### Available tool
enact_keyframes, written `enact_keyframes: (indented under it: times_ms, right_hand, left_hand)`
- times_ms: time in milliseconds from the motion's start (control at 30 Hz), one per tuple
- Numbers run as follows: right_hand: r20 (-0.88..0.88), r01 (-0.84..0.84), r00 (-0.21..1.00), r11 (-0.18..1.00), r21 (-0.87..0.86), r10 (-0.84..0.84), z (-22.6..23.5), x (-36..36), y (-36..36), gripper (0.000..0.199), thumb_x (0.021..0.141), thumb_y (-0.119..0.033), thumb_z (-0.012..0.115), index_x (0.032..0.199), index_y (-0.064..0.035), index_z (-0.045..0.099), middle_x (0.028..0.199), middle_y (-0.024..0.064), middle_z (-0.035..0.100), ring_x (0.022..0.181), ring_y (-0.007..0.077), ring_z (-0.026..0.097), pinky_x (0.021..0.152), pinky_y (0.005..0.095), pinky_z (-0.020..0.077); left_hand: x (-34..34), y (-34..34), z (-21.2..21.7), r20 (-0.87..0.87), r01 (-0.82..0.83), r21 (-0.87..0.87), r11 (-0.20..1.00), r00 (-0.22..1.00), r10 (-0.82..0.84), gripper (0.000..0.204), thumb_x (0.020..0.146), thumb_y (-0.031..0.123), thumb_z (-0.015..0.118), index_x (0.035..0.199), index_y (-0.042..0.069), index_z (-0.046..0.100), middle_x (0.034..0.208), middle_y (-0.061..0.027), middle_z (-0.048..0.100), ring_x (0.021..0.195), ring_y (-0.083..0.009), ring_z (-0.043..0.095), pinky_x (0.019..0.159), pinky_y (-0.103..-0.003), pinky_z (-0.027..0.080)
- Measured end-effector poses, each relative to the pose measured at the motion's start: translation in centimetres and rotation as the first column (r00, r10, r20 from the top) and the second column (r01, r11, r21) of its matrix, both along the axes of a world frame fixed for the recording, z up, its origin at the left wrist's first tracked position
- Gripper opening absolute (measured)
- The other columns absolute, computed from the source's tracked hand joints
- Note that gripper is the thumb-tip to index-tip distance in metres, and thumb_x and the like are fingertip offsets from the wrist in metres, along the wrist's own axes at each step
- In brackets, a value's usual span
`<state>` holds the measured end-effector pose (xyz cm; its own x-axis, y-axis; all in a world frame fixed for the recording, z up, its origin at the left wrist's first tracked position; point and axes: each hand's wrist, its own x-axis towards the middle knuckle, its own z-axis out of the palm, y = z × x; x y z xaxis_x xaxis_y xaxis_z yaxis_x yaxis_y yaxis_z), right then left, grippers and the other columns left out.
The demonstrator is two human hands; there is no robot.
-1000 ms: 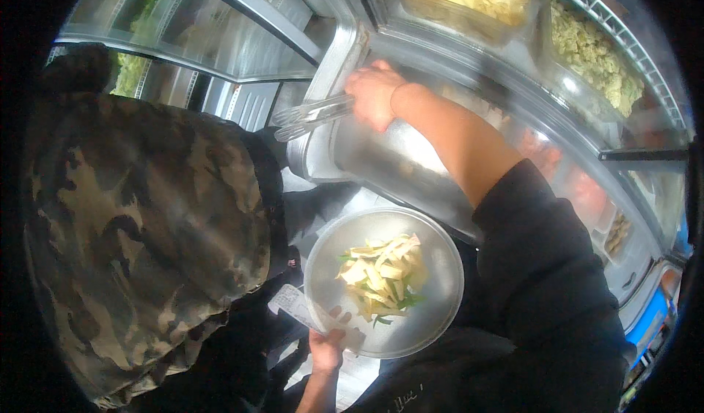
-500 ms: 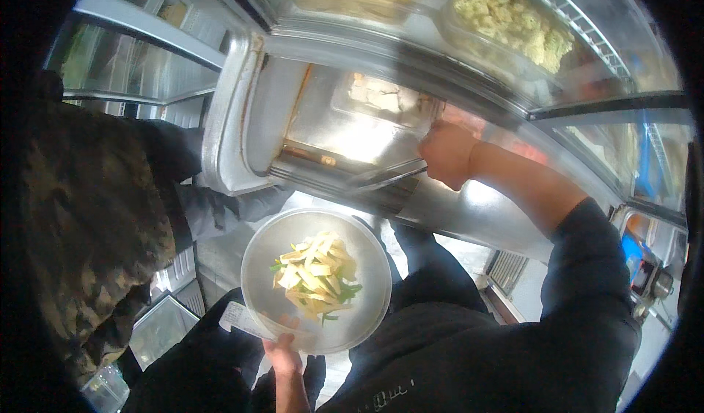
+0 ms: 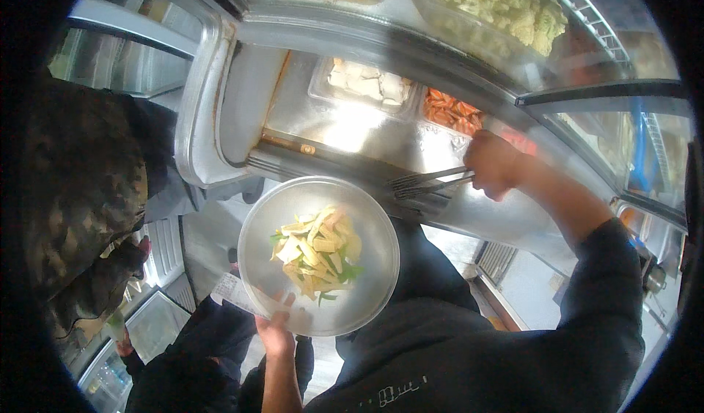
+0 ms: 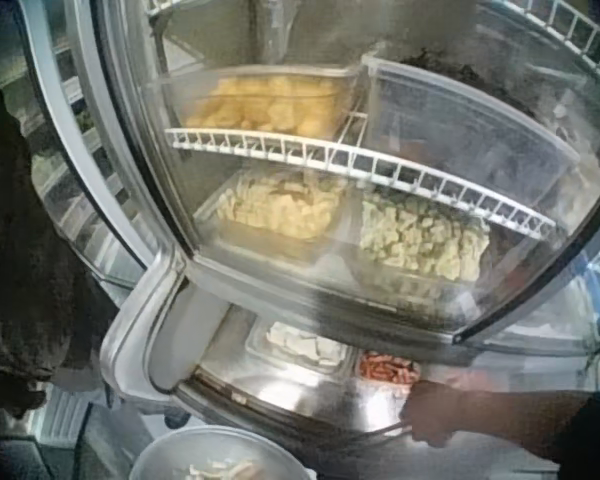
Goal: The person assembles a salad by picking various ingredients from a refrigerated display case and placing them into a bowl. They use tongs to transfer items such as sliced vegetables, purple cabbage, bean sprouts, and fried pieces into the bowl while holding a receipt.
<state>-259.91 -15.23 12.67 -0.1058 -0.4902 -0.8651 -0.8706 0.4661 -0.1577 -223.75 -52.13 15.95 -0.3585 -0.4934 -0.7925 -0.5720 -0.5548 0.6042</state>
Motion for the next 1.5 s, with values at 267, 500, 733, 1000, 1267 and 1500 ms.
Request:
enact_keyframes:
  times_ms: [267, 500, 733, 1000, 1267, 1500]
  right_hand:
    - [0.109, 0.214, 0.976, 0.915, -0.341, -0.188, 2.6, 0.5, 0.2, 0.018, 0.053, -0.017, 0.070, 0.071, -0.0156, 0.072, 0.081, 0.0110, 0.058, 0.088, 0.0331, 0.057, 0.077, 0.0400, 0.0475]
    - [-0.131, 0.604, 0.585, 0.538, -0.587, -0.800, -7.1, 4.1, -5.5, 0.029, 0.069, -0.011, 0.070, 0.092, -0.0004, 0.057, 0.097, 0.0229, 0.059, 0.093, 0.0386, 0.059, 0.079, 0.0445, 0.0485]
    - [-0.292, 0.874, 0.038, 0.173, -0.454, -0.956, -18.7, 1.0, -5.0, 0.031, 0.079, -0.017, 0.059, 0.110, -0.0109, 0.056, 0.105, 0.0211, 0.061, 0.101, 0.0348, 0.061, 0.083, 0.0446, 0.0497]
    - [-0.336, 0.891, 0.252, 0.353, -0.285, -0.908, -15.1, 7.2, -7.4, 0.044, 0.082, -0.022, 0.055, 0.123, -0.0090, 0.048, 0.113, 0.0232, 0.059, 0.106, 0.0374, 0.059, 0.086, 0.0469, 0.0497]
    - [-0.279, 0.619, 0.265, 0.385, -0.685, -0.923, -13.0, 13.2, -10.5, 0.048, 0.061, -0.025, 0.070, 0.109, -0.0281, 0.071, 0.095, 0.0168, 0.066, 0.095, 0.0285, 0.062, 0.087, 0.0390, 0.0496]
    - [-0.126, 0.894, 0.162, 0.200, -0.401, -0.979, -13.1, 10.6, -9.8, 0.052, 0.066, -0.024, 0.060, 0.117, -0.0293, 0.067, 0.106, 0.0124, 0.068, 0.101, 0.0237, 0.063, 0.088, 0.0347, 0.0502]
  left_hand:
    - [-1.4, -0.7, -3.5, 0.011, -0.015, 0.089, 0.996, 1.000, 0.014, 0.084, 0.069, -0.011, 0.043, 0.148, 0.009, 0.020, 0.136, -0.0202, 0.043, 0.116, -0.0386, 0.053, 0.081, -0.052, 0.053]
    - [-3.8, -2.0, -7.0, -0.036, 0.024, 0.056, 0.998, 0.999, -0.022, 0.081, 0.068, -0.009, 0.047, 0.146, 0.004, 0.026, 0.130, -0.0188, 0.051, 0.116, -0.0318, 0.055, 0.085, -0.048, 0.053]
    - [-5.0, -2.9, -7.3, -0.099, 0.061, -0.028, 0.998, 0.993, -0.063, 0.088, 0.065, -0.006, 0.044, 0.148, 0.005, 0.020, 0.135, -0.0231, 0.047, 0.121, -0.0396, 0.050, 0.096, -0.047, 0.047]
    - [-3.3, -3.3, -8.4, -0.072, 0.068, 0.052, 0.996, 0.995, -0.065, 0.091, 0.063, -0.003, 0.047, 0.149, 0.007, 0.019, 0.139, -0.0255, 0.041, 0.124, -0.0408, 0.048, 0.103, -0.049, 0.040]
    - [-5.2, -4.4, -9.9, -0.119, 0.094, 0.064, 0.994, 0.989, -0.086, 0.088, 0.068, -0.006, 0.044, 0.150, 0.010, 0.018, 0.142, -0.0248, 0.038, 0.124, -0.0421, 0.047, 0.102, -0.051, 0.039]
    - [-4.2, -4.3, -9.2, -0.117, 0.175, 0.005, 0.985, 0.978, -0.173, 0.087, 0.069, -0.004, 0.045, 0.151, 0.012, 0.017, 0.141, -0.0245, 0.038, 0.123, -0.0422, 0.048, 0.091, -0.054, 0.047]
